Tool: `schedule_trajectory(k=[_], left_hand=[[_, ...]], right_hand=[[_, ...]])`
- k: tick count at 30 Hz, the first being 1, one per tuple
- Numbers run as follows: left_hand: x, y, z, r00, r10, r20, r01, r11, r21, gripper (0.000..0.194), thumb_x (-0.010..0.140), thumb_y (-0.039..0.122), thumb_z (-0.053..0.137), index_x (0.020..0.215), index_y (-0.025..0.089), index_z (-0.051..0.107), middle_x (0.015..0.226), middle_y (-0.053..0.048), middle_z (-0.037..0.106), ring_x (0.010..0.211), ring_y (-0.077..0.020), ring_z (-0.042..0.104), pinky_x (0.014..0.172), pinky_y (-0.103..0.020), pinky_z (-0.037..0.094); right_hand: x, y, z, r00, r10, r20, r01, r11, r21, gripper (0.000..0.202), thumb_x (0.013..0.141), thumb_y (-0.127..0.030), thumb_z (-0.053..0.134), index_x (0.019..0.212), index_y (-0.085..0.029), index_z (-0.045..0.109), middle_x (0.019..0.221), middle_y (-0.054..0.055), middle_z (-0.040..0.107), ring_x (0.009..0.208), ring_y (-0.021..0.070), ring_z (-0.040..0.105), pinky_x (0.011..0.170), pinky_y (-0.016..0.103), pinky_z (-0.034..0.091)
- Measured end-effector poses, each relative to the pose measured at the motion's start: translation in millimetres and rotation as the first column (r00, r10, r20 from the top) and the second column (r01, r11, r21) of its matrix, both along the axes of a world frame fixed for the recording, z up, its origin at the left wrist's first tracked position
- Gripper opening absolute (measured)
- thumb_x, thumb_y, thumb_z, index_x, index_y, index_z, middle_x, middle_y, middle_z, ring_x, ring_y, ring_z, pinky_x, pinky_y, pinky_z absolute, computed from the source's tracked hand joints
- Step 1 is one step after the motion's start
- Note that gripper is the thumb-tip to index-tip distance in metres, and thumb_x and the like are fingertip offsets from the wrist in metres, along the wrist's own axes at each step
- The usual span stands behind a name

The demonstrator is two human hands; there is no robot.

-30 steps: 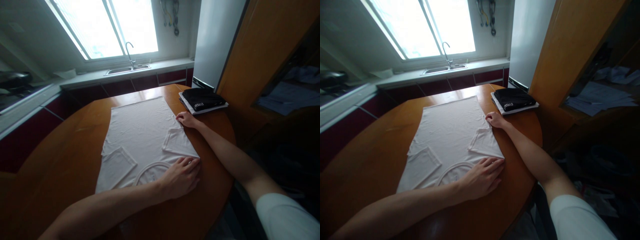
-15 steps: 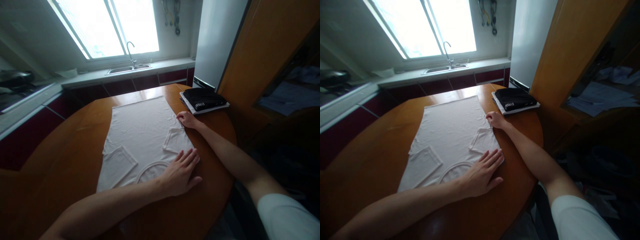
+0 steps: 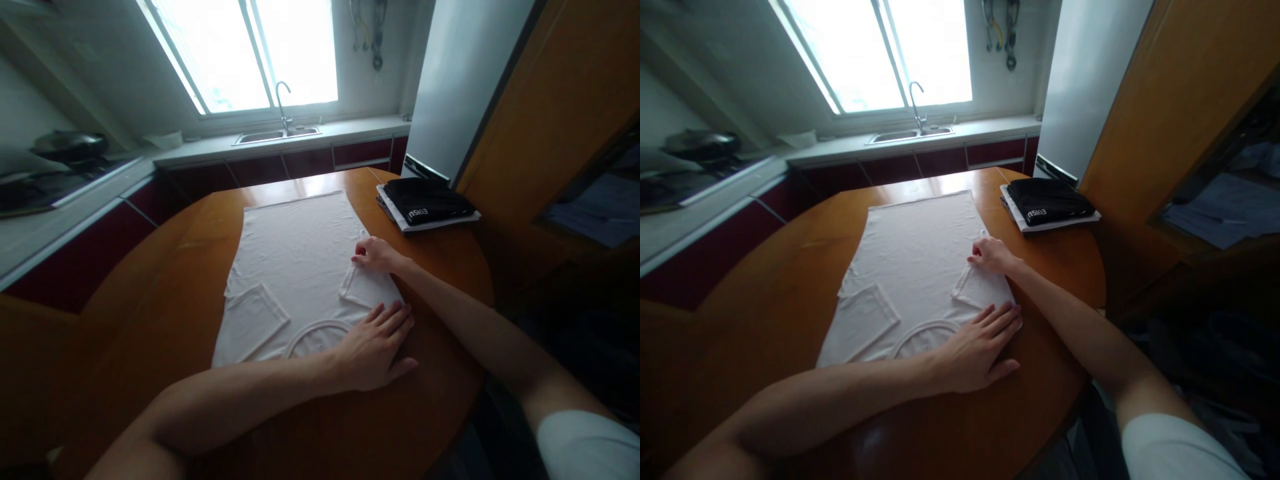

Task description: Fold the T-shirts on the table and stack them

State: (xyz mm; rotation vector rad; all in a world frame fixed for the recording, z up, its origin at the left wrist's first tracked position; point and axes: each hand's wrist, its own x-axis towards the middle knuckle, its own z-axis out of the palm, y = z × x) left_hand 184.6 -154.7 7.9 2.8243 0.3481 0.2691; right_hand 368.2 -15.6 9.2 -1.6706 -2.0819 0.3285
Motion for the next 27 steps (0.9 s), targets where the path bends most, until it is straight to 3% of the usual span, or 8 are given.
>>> schedule_trajectory(k=[6, 10, 13, 18, 22, 25, 27], left_hand=[[-0.7, -3.7, 5.5, 1.000, 0.005, 0.003, -0.005, 1.000, 0.022, 0.066, 0.103, 0.054, 0.038, 0.152, 0.009, 0.038, 0.162, -0.017, 0.034, 0.153, -0.0286, 0.024, 0.125, -0.046, 0.021], [-1.2, -3.9, 7.2, 1.000, 0.001, 0.008, -0.001, 1.000, 0.016, 0.067, 0.103, 0.054, 0.037, 0.153, 0.009, 0.037, 0.161, -0.017, 0.035, 0.152, -0.0289, 0.025, 0.125, -0.047, 0.021], [-1.9, -3.5, 7.8, 1.000, -0.012, 0.011, 0.012, 1.000, -0.009, 0.068, 0.104, 0.054, 0.035, 0.153, 0.007, 0.037, 0.161, -0.018, 0.034, 0.152, -0.0291, 0.025, 0.125, -0.046, 0.020], [-1.8, -2.2, 11.4, 0.999, -0.016, 0.050, 0.019, 0.998, -0.061, 0.068, 0.103, 0.054, 0.038, 0.153, 0.007, 0.038, 0.160, -0.018, 0.037, 0.152, -0.0299, 0.027, 0.124, -0.047, 0.022], [-1.9, -0.8, 27.1, 0.990, -0.030, 0.139, 0.043, 0.995, -0.093, 0.062, 0.102, 0.051, 0.044, 0.149, 0.011, 0.045, 0.151, -0.018, 0.050, 0.144, -0.0297, 0.041, 0.120, -0.044, 0.033], [-6.0, 3.1, 48.2, 0.989, -0.050, 0.141, 0.069, 0.989, -0.128, 0.051, 0.103, 0.049, 0.046, 0.139, 0.014, 0.056, 0.132, -0.016, 0.066, 0.123, -0.0269, 0.063, 0.107, -0.038, 0.046], [-11.9, 10.9, 65.4, 0.994, -0.058, 0.090, 0.071, 0.986, -0.150, 0.043, 0.103, 0.045, 0.047, 0.132, 0.018, 0.063, 0.121, -0.013, 0.072, 0.110, -0.0246, 0.069, 0.096, -0.033, 0.051]], right_hand=[[12.4, 8.3, -8.5, 0.962, 0.111, -0.249, -0.123, 0.992, -0.036, 0.002, 0.078, -0.017, 0.071, 0.079, -0.017, 0.069, 0.072, 0.001, 0.069, 0.065, 0.0138, 0.060, 0.061, 0.023, 0.042], [18.3, 11.0, -11.1, 0.877, 0.168, -0.451, -0.197, 0.980, -0.017, 0.021, 0.077, -0.024, 0.071, 0.097, -0.016, 0.070, 0.074, 0.000, 0.070, 0.066, 0.0141, 0.062, 0.064, 0.024, 0.046], [17.6, 13.0, -18.2, 0.870, 0.186, -0.457, -0.196, 0.980, 0.028, 0.025, 0.075, -0.025, 0.073, 0.098, -0.017, 0.071, 0.074, 0.000, 0.070, 0.068, 0.0154, 0.063, 0.068, 0.026, 0.048], [16.1, 16.0, -23.3, 0.924, 0.153, -0.351, -0.113, 0.985, 0.131, 0.022, 0.076, -0.027, 0.075, 0.096, -0.018, 0.072, 0.080, 0.002, 0.071, 0.071, 0.0169, 0.063, 0.071, 0.029, 0.049], [22.6, 16.0, -18.1, 0.952, 0.066, -0.298, 0.007, 0.971, 0.239, 0.013, 0.086, -0.029, 0.065, 0.090, -0.018, 0.072, 0.082, 0.004, 0.071, 0.071, 0.0176, 0.062, 0.070, 0.030, 0.047], [27.6, 16.4, -18.0, 0.960, 0.048, -0.276, 0.033, 0.959, 0.282, 0.015, 0.088, -0.028, 0.061, 0.088, -0.018, 0.072, 0.083, 0.005, 0.071, 0.072, 0.0182, 0.062, 0.070, 0.030, 0.047], [28.9, 16.6, -19.1, 0.960, 0.057, -0.275, 0.025, 0.958, 0.285, 0.015, 0.088, -0.027, 0.060, 0.088, -0.018, 0.073, 0.086, 0.005, 0.072, 0.075, 0.0187, 0.063, 0.071, 0.029, 0.047]])
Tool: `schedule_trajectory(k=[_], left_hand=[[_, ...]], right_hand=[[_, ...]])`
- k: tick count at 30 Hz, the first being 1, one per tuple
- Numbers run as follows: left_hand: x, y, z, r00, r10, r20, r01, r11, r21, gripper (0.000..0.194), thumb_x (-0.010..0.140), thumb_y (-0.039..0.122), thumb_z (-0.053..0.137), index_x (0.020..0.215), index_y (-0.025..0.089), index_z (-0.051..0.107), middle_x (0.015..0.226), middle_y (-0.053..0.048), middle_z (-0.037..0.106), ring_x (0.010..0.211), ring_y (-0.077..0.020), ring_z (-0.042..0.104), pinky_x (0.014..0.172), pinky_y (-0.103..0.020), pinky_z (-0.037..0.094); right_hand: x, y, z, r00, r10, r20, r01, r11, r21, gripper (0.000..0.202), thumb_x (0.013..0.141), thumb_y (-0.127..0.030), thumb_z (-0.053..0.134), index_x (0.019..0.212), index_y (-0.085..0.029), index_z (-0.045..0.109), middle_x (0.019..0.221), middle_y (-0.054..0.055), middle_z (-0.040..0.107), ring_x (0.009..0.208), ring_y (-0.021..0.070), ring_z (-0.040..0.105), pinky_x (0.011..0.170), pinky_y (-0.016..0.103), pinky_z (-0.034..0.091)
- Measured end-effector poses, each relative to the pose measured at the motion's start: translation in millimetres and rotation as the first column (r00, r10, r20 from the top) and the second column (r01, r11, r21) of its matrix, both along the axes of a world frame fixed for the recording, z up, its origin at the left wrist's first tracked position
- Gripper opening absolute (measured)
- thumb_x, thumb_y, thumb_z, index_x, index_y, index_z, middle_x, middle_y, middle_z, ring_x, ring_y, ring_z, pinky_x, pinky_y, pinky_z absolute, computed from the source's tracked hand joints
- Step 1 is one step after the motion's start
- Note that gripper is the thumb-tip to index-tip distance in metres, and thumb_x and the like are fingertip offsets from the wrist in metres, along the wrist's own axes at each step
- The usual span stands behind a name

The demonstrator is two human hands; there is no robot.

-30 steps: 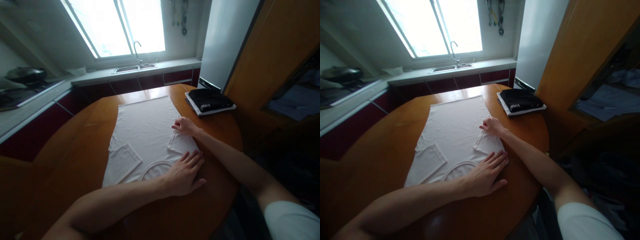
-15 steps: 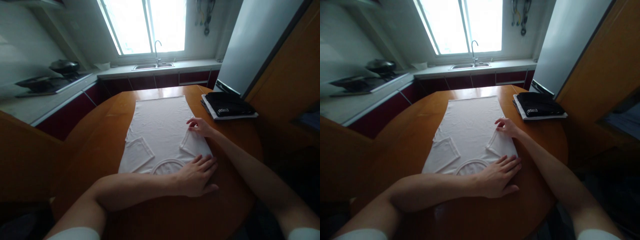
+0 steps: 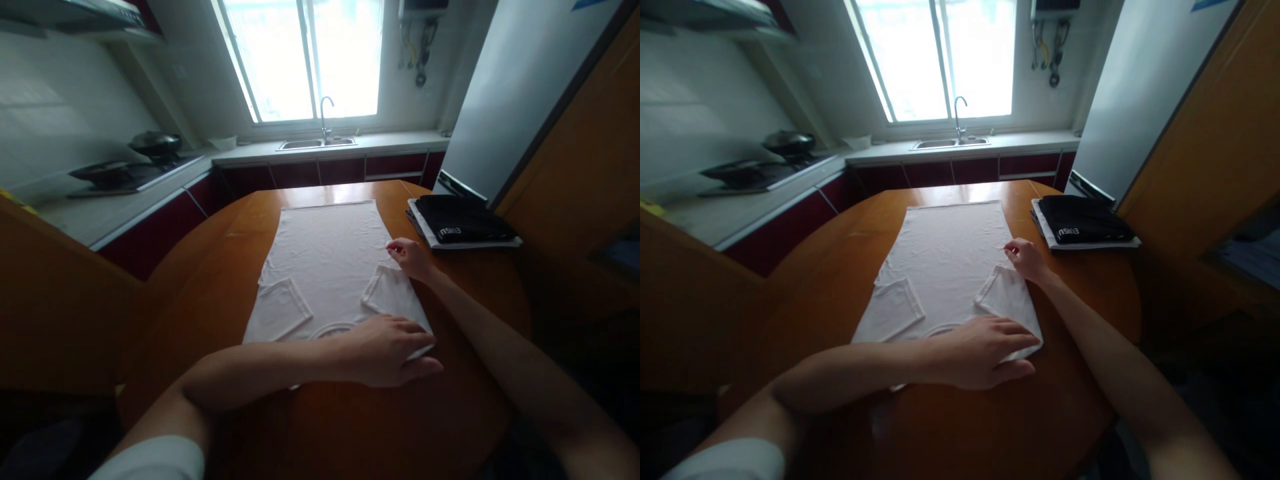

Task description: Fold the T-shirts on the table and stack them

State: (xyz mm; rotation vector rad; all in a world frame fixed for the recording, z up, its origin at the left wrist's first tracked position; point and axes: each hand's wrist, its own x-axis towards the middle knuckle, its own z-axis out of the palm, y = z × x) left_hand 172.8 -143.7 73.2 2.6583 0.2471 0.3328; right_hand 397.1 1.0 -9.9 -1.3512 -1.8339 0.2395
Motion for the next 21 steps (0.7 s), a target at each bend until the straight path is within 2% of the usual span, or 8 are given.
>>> schedule_trajectory(k=[4, 7, 9, 11, 15, 18, 21], left_hand=[[-18.2, 36.4, 31.3, 0.995, 0.052, -0.081, -0.052, 0.999, 0.005, 0.030, 0.100, 0.032, 0.056, 0.125, 0.022, 0.070, 0.118, -0.010, 0.074, 0.104, -0.0216, 0.071, 0.087, -0.028, 0.052], [-36.1, 71.9, 36.4, 0.968, 0.201, -0.153, -0.191, 0.978, 0.078, 0.025, 0.094, 0.023, 0.064, 0.118, 0.022, 0.074, 0.112, -0.008, 0.075, 0.098, -0.0208, 0.071, 0.084, -0.027, 0.051], [-48.4, 88.4, 26.2, 0.933, 0.301, -0.197, -0.276, 0.950, 0.145, 0.024, 0.091, 0.018, 0.068, 0.113, 0.022, 0.076, 0.107, -0.006, 0.076, 0.092, -0.0202, 0.071, 0.080, -0.027, 0.051], [-59.1, 94.9, 7.5, 0.913, 0.358, -0.197, -0.321, 0.926, 0.198, 0.024, 0.090, 0.018, 0.069, 0.112, 0.023, 0.076, 0.105, -0.005, 0.075, 0.090, -0.0195, 0.071, 0.078, -0.027, 0.050], [-69.3, 86.6, -32.4, 0.936, 0.335, -0.109, -0.300, 0.920, 0.254, 0.021, 0.095, 0.020, 0.063, 0.111, 0.027, 0.075, 0.103, -0.002, 0.073, 0.091, -0.0170, 0.068, 0.078, -0.024, 0.050], [-68.2, 79.2, -49.1, 0.947, 0.321, -0.031, -0.294, 0.898, 0.327, 0.023, 0.099, 0.019, 0.055, 0.111, 0.026, 0.074, 0.099, -0.003, 0.071, 0.091, -0.0164, 0.065, 0.079, -0.025, 0.049], [-65.6, 78.8, -55.4, 0.948, 0.319, 0.002, -0.294, 0.871, 0.395, 0.022, 0.101, 0.021, 0.052, 0.110, 0.024, 0.073, 0.097, -0.003, 0.070, 0.088, -0.0164, 0.063, 0.077, -0.026, 0.049]], right_hand=[[-1.5, -0.9, 0.9, 1.000, 0.014, 0.010, -0.014, 1.000, -0.012, 0.016, 0.088, -0.025, 0.059, 0.089, -0.018, 0.073, 0.087, 0.006, 0.072, 0.077, 0.0188, 0.064, 0.071, 0.029, 0.047], [-3.4, -2.2, 3.7, 1.000, 0.009, 0.012, -0.009, 1.000, -0.018, 0.016, 0.088, -0.023, 0.059, 0.089, -0.018, 0.074, 0.086, 0.005, 0.073, 0.076, 0.0187, 0.063, 0.070, 0.029, 0.047], [-4.6, -3.2, 4.9, 1.000, 0.010, 0.007, -0.010, 1.000, -0.025, 0.016, 0.087, -0.023, 0.059, 0.088, -0.018, 0.074, 0.086, 0.006, 0.073, 0.075, 0.0186, 0.063, 0.070, 0.028, 0.047], [-5.6, -4.1, 5.7, 1.000, 0.016, 0.001, -0.016, 0.999, -0.039, 0.015, 0.085, -0.022, 0.059, 0.087, -0.018, 0.074, 0.084, 0.006, 0.073, 0.074, 0.0183, 0.063, 0.069, 0.028, 0.046], [-6.3, -5.6, 13.4, 0.999, 0.051, 0.012, -0.050, 0.998, -0.045, 0.014, 0.084, -0.023, 0.060, 0.083, -0.018, 0.073, 0.081, 0.005, 0.071, 0.070, 0.0166, 0.061, 0.067, 0.027, 0.045], [-5.9, -12.0, 32.2, 0.993, 0.110, 0.041, -0.108, 0.993, -0.040, 0.013, 0.084, -0.024, 0.061, 0.081, -0.017, 0.072, 0.077, 0.004, 0.067, 0.069, 0.0155, 0.058, 0.065, 0.026, 0.044], [-8.2, -35.7, 57.0, 0.980, 0.172, 0.098, -0.162, 0.982, -0.096, 0.011, 0.083, -0.022, 0.063, 0.081, -0.017, 0.073, 0.076, 0.003, 0.065, 0.067, 0.0142, 0.057, 0.064, 0.025, 0.043]])
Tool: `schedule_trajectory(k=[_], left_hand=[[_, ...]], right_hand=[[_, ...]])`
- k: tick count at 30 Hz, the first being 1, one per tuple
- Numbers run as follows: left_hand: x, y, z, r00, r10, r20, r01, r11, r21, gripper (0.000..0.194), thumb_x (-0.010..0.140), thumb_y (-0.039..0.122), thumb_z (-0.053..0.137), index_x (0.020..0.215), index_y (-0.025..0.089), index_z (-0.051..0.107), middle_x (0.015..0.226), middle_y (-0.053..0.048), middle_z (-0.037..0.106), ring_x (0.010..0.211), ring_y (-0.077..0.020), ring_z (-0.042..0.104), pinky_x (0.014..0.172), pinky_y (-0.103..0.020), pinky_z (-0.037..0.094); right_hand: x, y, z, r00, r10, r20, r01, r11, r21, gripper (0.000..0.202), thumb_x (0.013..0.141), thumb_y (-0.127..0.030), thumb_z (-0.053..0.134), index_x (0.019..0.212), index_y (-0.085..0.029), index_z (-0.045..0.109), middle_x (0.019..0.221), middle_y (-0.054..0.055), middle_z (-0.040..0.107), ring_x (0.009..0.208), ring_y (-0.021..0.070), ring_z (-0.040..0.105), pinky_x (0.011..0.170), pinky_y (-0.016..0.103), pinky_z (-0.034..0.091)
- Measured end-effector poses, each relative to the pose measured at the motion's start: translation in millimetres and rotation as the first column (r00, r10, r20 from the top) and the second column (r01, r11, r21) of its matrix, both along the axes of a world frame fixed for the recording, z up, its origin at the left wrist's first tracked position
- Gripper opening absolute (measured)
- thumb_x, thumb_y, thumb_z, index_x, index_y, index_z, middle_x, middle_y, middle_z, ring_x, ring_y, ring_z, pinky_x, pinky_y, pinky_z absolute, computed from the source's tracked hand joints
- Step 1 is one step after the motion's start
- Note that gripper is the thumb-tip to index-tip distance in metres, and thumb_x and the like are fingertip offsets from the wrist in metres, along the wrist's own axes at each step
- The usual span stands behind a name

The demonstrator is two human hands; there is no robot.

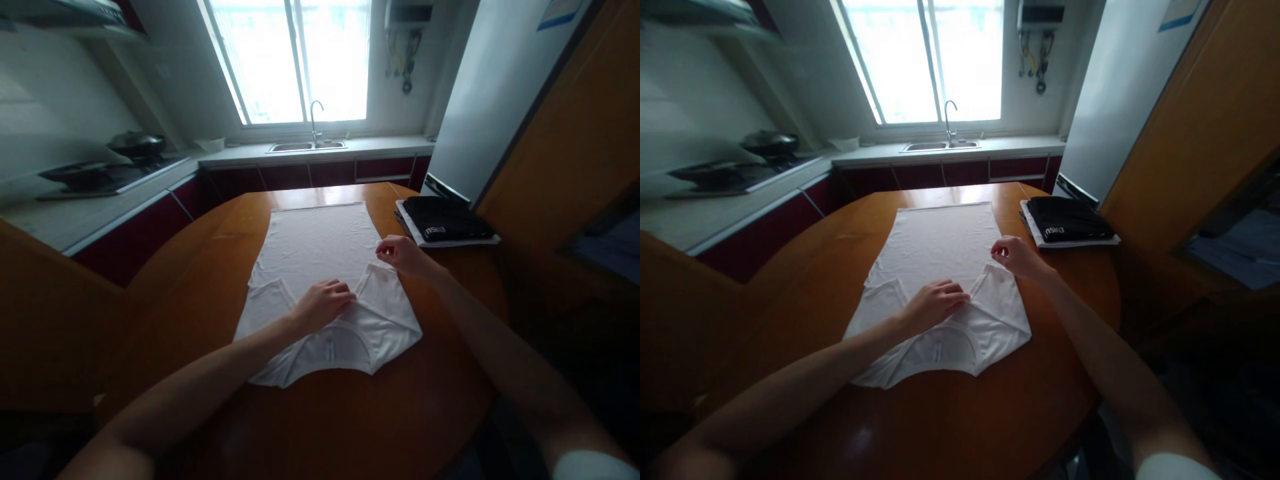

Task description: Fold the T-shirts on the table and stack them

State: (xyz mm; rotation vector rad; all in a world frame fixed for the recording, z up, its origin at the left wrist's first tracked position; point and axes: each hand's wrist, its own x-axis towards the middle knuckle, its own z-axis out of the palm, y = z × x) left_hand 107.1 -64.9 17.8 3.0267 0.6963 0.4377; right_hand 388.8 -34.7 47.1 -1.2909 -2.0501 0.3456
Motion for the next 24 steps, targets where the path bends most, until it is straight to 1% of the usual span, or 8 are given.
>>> schedule_trajectory(k=[2, 4, 7, 10, 13, 17, 20, 24], left_hand=[[1.0, 2.0, -2.0, 1.000, -0.004, -0.001, 0.004, 1.000, 0.027, 0.021, 0.102, 0.023, 0.052, 0.106, 0.024, 0.073, 0.095, -0.003, 0.070, 0.087, -0.0162, 0.063, 0.076, -0.026, 0.048], [1.5, 3.8, -3.6, 1.000, -0.002, 0.006, 0.002, 0.999, 0.054, 0.022, 0.102, 0.024, 0.052, 0.111, 0.025, 0.071, 0.095, -0.003, 0.070, 0.086, -0.0160, 0.063, 0.076, -0.027, 0.048], [2.2, 5.0, -4.7, 1.000, -0.018, 0.019, 0.016, 0.996, 0.083, 0.022, 0.103, 0.025, 0.051, 0.115, 0.024, 0.070, 0.096, -0.003, 0.070, 0.085, -0.0156, 0.063, 0.075, -0.027, 0.048], [2.9, 4.5, -3.9, 0.998, -0.051, 0.024, 0.049, 0.995, 0.088, 0.024, 0.103, 0.025, 0.050, 0.098, 0.022, 0.072, 0.093, -0.003, 0.070, 0.083, -0.0147, 0.062, 0.075, -0.027, 0.048], [3.4, 2.9, -2.5, 0.997, -0.060, 0.057, 0.055, 0.994, 0.090, 0.026, 0.104, 0.025, 0.047, 0.096, 0.021, 0.072, 0.092, -0.004, 0.069, 0.085, -0.0150, 0.062, 0.077, -0.027, 0.047], [3.4, 0.9, -1.8, 0.992, -0.064, 0.113, 0.057, 0.997, 0.059, 0.026, 0.104, 0.024, 0.046, 0.099, 0.022, 0.072, 0.093, -0.004, 0.069, 0.087, -0.0154, 0.062, 0.080, -0.027, 0.047], [3.1, 0.2, -2.6, 0.989, -0.064, 0.132, 0.061, 0.998, 0.022, 0.026, 0.104, 0.025, 0.046, 0.099, 0.022, 0.072, 0.094, -0.005, 0.070, 0.088, -0.0155, 0.062, 0.081, -0.026, 0.047], [3.7, -0.8, -5.3, 0.990, -0.060, 0.124, 0.069, 0.995, -0.070, 0.027, 0.102, 0.027, 0.048, 0.094, 0.022, 0.074, 0.091, -0.005, 0.070, 0.088, -0.0155, 0.063, 0.082, -0.026, 0.048]], right_hand=[[-3.1, -28.6, 11.5, 0.997, 0.009, 0.076, -0.005, 0.999, -0.050, 0.009, 0.083, -0.021, 0.065, 0.080, -0.019, 0.073, 0.078, 0.002, 0.066, 0.068, 0.0138, 0.057, 0.064, 0.025, 0.041], [-5.7, -64.0, 14.1, 0.988, -0.014, 0.156, 0.030, 0.995, -0.098, 0.009, 0.084, -0.022, 0.066, 0.078, -0.020, 0.072, 0.080, 0.002, 0.066, 0.069, 0.0138, 0.058, 0.065, 0.025, 0.040], [-4.9, -115.6, 2.9, 0.963, -0.033, 0.266, 0.089, 0.975, -0.202, 0.008, 0.085, -0.025, 0.065, 0.081, -0.022, 0.071, 0.084, 0.001, 0.066, 0.070, 0.0137, 0.060, 0.064, 0.025, 0.040], [1.1, -150.3, -14.1, 0.936, -0.090, 0.340, 0.173, 0.960, -0.220, 0.008, 0.087, -0.026, 0.063, 0.081, -0.023, 0.068, 0.084, 0.002, 0.064, 0.072, 0.0157, 0.061, 0.065, 0.026, 0.043], [6.2, -166.0, -25.7, 0.911, -0.148, 0.385, 0.211, 0.969, -0.126, 0.013, 0.091, -0.026, 0.059, 0.081, -0.025, 0.066, 0.086, 0.004, 0.065, 0.077, 0.0190, 0.063, 0.069, 0.030, 0.046], [7.7, -170.7, -28.8, 0.880, -0.159, 0.448, 0.178, 0.984, -0.001, 0.017, 0.092, -0.020, 0.055, 0.078, -0.025, 0.065, 0.085, 0.006, 0.066, 0.081, 0.0221, 0.061, 0.074, 0.035, 0.048], [8.6, -172.1, -27.5, 0.870, -0.149, 0.470, 0.161, 0.987, 0.015, 0.017, 0.092, -0.018, 0.055, 0.078, -0.024, 0.063, 0.085, 0.006, 0.065, 0.082, 0.0224, 0.061, 0.075, 0.035, 0.048], [12.3, -176.5, -25.1, 0.866, -0.145, 0.479, 0.181, 0.983, -0.028, 0.017, 0.090, -0.016, 0.056, 0.077, -0.025, 0.062, 0.085, 0.005, 0.065, 0.082, 0.0219, 0.061, 0.075, 0.033, 0.047]])
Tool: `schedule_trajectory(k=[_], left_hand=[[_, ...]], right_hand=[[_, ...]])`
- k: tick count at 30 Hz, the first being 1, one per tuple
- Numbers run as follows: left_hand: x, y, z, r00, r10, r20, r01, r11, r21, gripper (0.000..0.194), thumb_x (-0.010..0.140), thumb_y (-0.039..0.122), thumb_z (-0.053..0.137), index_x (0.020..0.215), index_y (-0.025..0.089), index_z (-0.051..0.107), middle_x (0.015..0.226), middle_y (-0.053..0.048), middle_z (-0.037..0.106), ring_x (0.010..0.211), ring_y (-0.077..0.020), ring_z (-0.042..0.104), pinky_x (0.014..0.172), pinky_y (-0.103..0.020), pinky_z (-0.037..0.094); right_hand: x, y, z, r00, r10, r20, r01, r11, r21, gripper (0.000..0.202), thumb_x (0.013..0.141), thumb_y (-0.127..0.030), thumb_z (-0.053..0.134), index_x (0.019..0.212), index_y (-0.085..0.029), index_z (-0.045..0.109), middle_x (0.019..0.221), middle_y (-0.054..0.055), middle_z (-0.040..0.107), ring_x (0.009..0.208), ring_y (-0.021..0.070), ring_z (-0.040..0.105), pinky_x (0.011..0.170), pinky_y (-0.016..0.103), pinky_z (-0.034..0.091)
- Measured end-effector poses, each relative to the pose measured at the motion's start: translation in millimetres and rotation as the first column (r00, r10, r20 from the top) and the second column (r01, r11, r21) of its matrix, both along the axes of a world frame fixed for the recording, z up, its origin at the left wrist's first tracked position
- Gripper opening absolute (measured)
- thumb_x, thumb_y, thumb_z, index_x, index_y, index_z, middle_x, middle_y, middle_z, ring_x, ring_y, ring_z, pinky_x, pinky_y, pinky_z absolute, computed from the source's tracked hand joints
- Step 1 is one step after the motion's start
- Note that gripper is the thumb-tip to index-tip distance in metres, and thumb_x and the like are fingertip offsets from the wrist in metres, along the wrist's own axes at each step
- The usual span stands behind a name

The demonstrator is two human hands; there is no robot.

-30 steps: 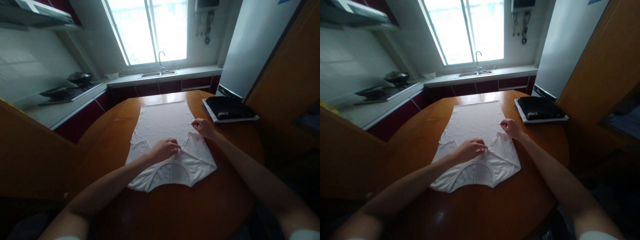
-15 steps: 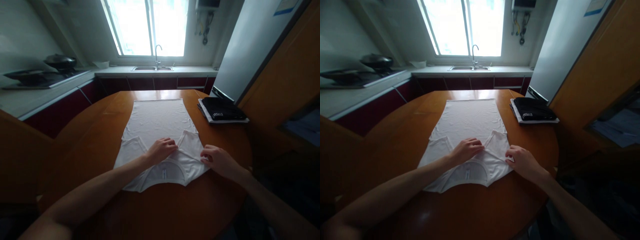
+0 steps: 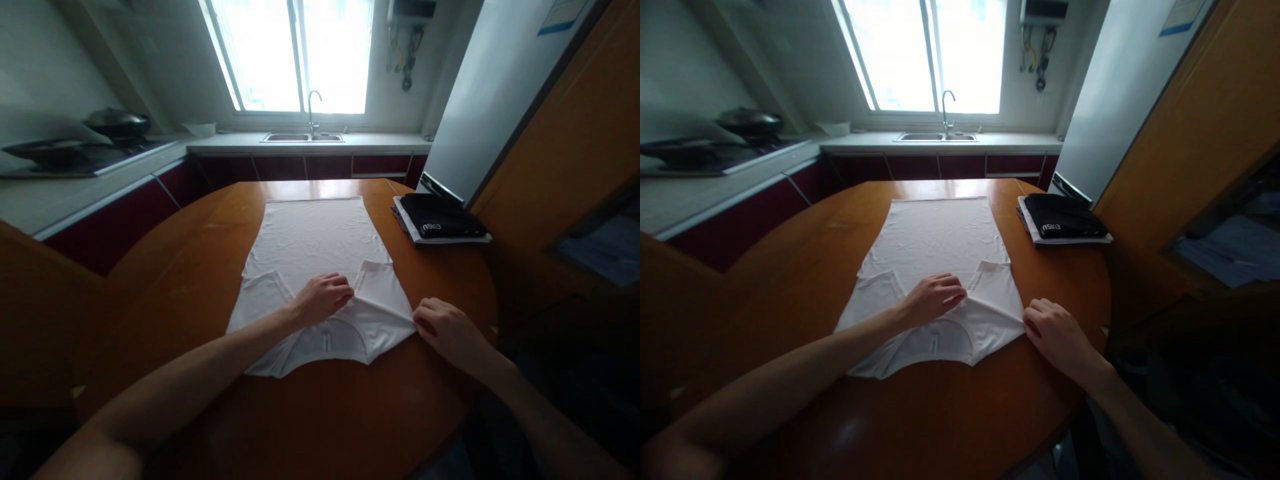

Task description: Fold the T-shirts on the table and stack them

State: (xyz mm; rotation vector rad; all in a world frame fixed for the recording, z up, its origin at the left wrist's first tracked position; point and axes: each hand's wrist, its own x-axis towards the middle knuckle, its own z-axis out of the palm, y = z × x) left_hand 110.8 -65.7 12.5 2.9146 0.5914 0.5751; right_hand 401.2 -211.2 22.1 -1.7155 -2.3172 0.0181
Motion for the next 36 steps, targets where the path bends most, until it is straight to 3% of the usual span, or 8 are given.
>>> schedule_trajectory(k=[4, 9, 12, 14, 17, 21, 28, 36], left_hand=[[-0.9, 3.9, 7.6, 0.993, 0.062, 0.104, -0.042, 0.983, -0.181, 0.025, 0.099, 0.030, 0.053, 0.095, 0.021, 0.075, 0.090, -0.006, 0.072, 0.083, -0.0148, 0.065, 0.078, -0.025, 0.050], [-17.3, 23.2, 54.1, 0.898, 0.342, 0.277, -0.213, 0.889, -0.405, 0.031, 0.097, 0.034, 0.050, 0.109, 0.017, 0.073, 0.090, -0.006, 0.076, 0.077, -0.0151, 0.069, 0.071, -0.026, 0.053], [-36.3, 32.0, 80.8, 0.860, 0.433, 0.269, -0.291, 0.850, -0.439, 0.032, 0.095, 0.038, 0.052, 0.108, 0.017, 0.073, 0.093, -0.007, 0.077, 0.082, -0.0176, 0.071, 0.073, -0.028, 0.055], [-51.7, 34.0, 85.5, 0.846, 0.466, 0.257, -0.334, 0.841, -0.426, 0.032, 0.095, 0.038, 0.051, 0.106, 0.017, 0.074, 0.094, -0.007, 0.077, 0.083, -0.0182, 0.072, 0.074, -0.029, 0.055], [-77.3, 32.8, 71.2, 0.850, 0.490, 0.191, -0.397, 0.836, -0.378, 0.030, 0.095, 0.037, 0.051, 0.102, 0.018, 0.074, 0.097, -0.006, 0.077, 0.086, -0.0188, 0.071, 0.076, -0.029, 0.056], [-109.2, 28.0, 34.7, 0.831, 0.549, 0.091, -0.500, 0.809, -0.309, 0.031, 0.095, 0.035, 0.049, 0.103, 0.018, 0.074, 0.106, -0.008, 0.075, 0.094, -0.0212, 0.070, 0.088, -0.035, 0.056], [-123.8, 26.0, -10.1, 0.803, 0.595, -0.037, -0.592, 0.789, -0.162, 0.052, 0.101, 0.036, 0.033, 0.140, 0.011, 0.056, 0.149, -0.016, 0.053, 0.141, -0.0259, 0.046, 0.119, -0.045, 0.034], [-117.9, 23.7, -28.0, 0.722, 0.633, -0.279, -0.667, 0.744, -0.038, 0.067, 0.103, 0.050, 0.030, 0.157, 0.010, 0.033, 0.164, -0.018, 0.026, 0.154, -0.0302, 0.020, 0.123, -0.053, 0.020]], right_hand=[[-0.2, 5.6, 13.5, 0.999, -0.019, -0.049, 0.016, 0.999, -0.049, 0.017, 0.094, -0.026, 0.057, 0.078, -0.026, 0.064, 0.084, 0.004, 0.066, 0.079, 0.0213, 0.061, 0.074, 0.033, 0.047], [-25.9, 55.1, 28.7, 0.977, -0.061, -0.205, 0.088, 0.988, 0.123, 0.027, 0.100, -0.029, 0.043, 0.100, -0.023, 0.069, 0.102, 0.009, 0.070, 0.098, 0.0244, 0.064, 0.088, 0.036, 0.049], [-48.9, 92.4, 15.6, 0.982, -0.004, -0.187, 0.022, 0.995, 0.098, 0.037, 0.101, -0.031, 0.040, 0.124, -0.018, 0.065, 0.130, 0.014, 0.065, 0.123, 0.0269, 0.058, 0.104, 0.039, 0.045], [-59.3, 109.8, -1.7, 0.992, 0.003, -0.128, 0.003, 0.999, 0.048, 0.048, 0.102, -0.035, 0.038, 0.139, -0.011, 0.056, 0.149, 0.018, 0.051, 0.140, 0.0297, 0.045, 0.115, 0.044, 0.037], [-61.7, 120.3, -29.5, 0.998, -0.022, -0.057, 0.022, 1.000, 0.001, 0.061, 0.102, -0.043, 0.036, 0.151, -0.007, 0.043, 0.160, 0.020, 0.036, 0.151, 0.0319, 0.028, 0.121, 0.053, 0.025], [-51.9, 118.2, -48.9, 1.000, 0.003, -0.029, -0.004, 1.000, -0.008, 0.065, 0.101, -0.050, 0.034, 0.155, -0.013, 0.039, 0.162, 0.016, 0.033, 0.152, 0.0287, 0.025, 0.124, 0.053, 0.018], [-52.0, 121.9, -40.7, 0.996, -0.037, -0.078, 0.043, 0.996, 0.077, 0.067, 0.101, -0.048, 0.033, 0.157, -0.011, 0.032, 0.163, 0.017, 0.030, 0.153, 0.0295, 0.023, 0.124, 0.053, 0.019], [-65.5, 122.0, -47.6, 0.999, -0.031, -0.033, 0.031, 1.000, -0.001, 0.070, 0.098, -0.048, 0.040, 0.153, -0.006, 0.038, 0.159, 0.021, 0.037, 0.150, 0.0313, 0.029, 0.123, 0.051, 0.022]])
